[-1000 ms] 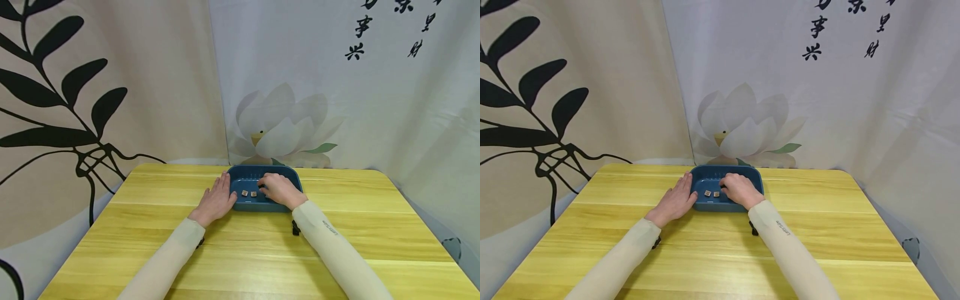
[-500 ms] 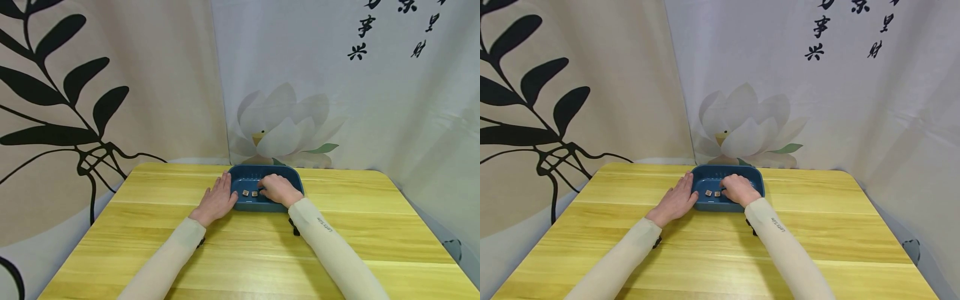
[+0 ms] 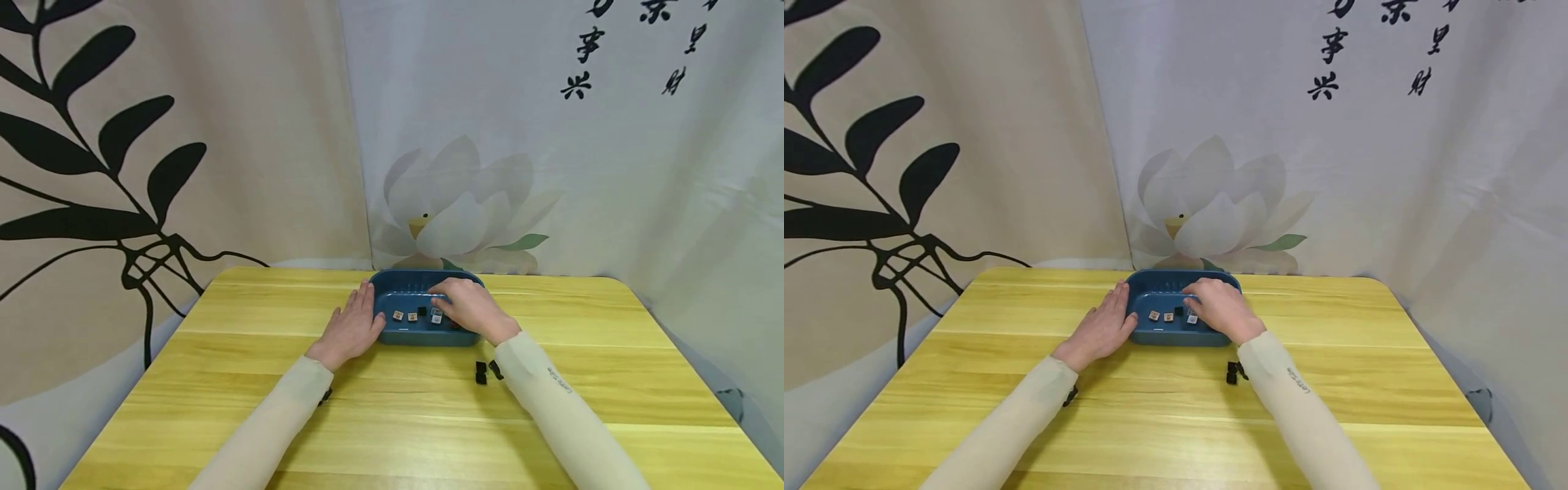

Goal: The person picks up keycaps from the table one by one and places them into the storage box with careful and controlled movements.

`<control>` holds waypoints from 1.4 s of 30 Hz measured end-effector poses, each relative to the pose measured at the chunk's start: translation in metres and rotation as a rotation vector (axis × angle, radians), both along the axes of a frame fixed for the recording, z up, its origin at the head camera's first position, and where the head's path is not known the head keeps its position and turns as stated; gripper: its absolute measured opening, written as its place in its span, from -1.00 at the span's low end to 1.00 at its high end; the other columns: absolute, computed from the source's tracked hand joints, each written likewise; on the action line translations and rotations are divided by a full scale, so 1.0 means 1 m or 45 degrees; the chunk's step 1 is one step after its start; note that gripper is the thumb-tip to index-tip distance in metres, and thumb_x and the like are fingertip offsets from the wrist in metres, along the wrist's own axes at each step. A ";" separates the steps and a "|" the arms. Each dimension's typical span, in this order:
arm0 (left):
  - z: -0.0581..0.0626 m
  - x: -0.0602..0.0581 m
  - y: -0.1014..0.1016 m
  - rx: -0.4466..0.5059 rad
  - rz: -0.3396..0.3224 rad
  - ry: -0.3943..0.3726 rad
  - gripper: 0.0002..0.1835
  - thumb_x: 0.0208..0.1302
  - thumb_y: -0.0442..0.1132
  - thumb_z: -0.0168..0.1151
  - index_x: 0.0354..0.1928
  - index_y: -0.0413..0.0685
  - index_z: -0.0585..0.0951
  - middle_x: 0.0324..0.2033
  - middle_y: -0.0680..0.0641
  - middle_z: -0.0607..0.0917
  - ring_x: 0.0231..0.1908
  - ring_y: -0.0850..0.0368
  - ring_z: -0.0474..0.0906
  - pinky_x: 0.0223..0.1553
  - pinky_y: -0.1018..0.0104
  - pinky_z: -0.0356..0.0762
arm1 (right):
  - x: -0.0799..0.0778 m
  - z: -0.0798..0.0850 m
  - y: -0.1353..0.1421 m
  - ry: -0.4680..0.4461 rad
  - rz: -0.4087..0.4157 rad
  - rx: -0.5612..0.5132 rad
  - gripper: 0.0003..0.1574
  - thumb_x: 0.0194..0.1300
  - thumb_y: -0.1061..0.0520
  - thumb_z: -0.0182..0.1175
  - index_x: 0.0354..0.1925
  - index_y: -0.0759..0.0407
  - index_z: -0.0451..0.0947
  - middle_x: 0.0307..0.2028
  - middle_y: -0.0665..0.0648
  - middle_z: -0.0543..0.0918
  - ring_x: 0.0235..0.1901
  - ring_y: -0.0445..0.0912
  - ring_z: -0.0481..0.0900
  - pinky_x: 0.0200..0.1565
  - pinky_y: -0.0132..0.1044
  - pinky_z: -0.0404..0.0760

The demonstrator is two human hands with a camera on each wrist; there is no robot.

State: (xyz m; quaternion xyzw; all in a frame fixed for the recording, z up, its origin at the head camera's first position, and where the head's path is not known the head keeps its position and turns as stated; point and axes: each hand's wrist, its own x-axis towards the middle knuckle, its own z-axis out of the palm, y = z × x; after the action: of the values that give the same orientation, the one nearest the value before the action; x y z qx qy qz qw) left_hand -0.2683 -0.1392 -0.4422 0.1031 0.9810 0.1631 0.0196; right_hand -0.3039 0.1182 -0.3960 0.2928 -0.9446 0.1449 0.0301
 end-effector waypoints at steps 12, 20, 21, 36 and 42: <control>-0.002 0.000 0.000 0.014 0.003 0.006 -0.21 0.61 0.07 -0.19 0.64 -0.27 -0.08 0.65 -0.20 -0.13 0.59 -0.24 -0.06 0.42 -0.40 0.10 | 0.025 -0.005 0.031 0.069 -0.026 -0.069 -0.51 0.55 -0.12 0.17 0.19 0.15 0.70 0.21 0.20 0.66 0.19 0.13 0.62 0.16 0.11 0.60; 0.000 0.000 0.001 0.010 0.001 0.001 -0.20 0.61 0.06 -0.18 0.64 -0.27 -0.09 0.65 -0.21 -0.13 0.59 -0.25 -0.07 0.43 -0.40 0.08 | 0.049 -0.011 0.047 0.099 0.014 -0.070 -0.53 0.53 -0.09 0.21 0.20 0.14 0.69 0.29 0.23 0.59 0.21 0.15 0.62 0.12 0.10 0.63; 0.000 0.000 0.001 0.007 0.002 0.000 -0.20 0.62 0.06 -0.18 0.64 -0.27 -0.09 0.65 -0.21 -0.13 0.59 -0.25 -0.07 0.43 -0.40 0.08 | 0.051 -0.011 0.049 0.098 0.019 -0.074 -0.53 0.52 -0.09 0.21 0.20 0.14 0.69 0.30 0.22 0.59 0.21 0.15 0.61 0.12 0.10 0.63; 0.001 0.002 0.002 0.010 0.005 0.006 -0.20 0.61 0.06 -0.18 0.64 -0.28 -0.08 0.65 -0.22 -0.12 0.59 -0.26 -0.07 0.43 -0.39 0.09 | 0.084 -0.018 0.070 0.252 0.102 -0.047 -0.59 0.45 -0.04 0.31 0.12 0.15 0.73 0.31 0.19 0.59 0.19 0.14 0.64 0.10 0.08 0.65; 0.002 0.002 0.001 0.014 0.000 0.001 -0.19 0.61 0.07 -0.17 0.64 -0.28 -0.08 0.65 -0.22 -0.13 0.59 -0.26 -0.07 0.43 -0.40 0.08 | 0.094 -0.022 0.077 0.332 0.133 -0.060 -0.54 0.39 0.01 0.38 0.18 0.14 0.69 0.31 0.20 0.59 0.22 0.14 0.61 0.08 0.14 0.65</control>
State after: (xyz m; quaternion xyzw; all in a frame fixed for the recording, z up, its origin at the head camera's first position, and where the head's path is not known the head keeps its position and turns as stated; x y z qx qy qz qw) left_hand -0.2660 -0.1378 -0.4405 0.1031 0.9801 0.1685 0.0186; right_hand -0.2095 0.1952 -0.4176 0.3573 -0.9125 0.1291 0.1519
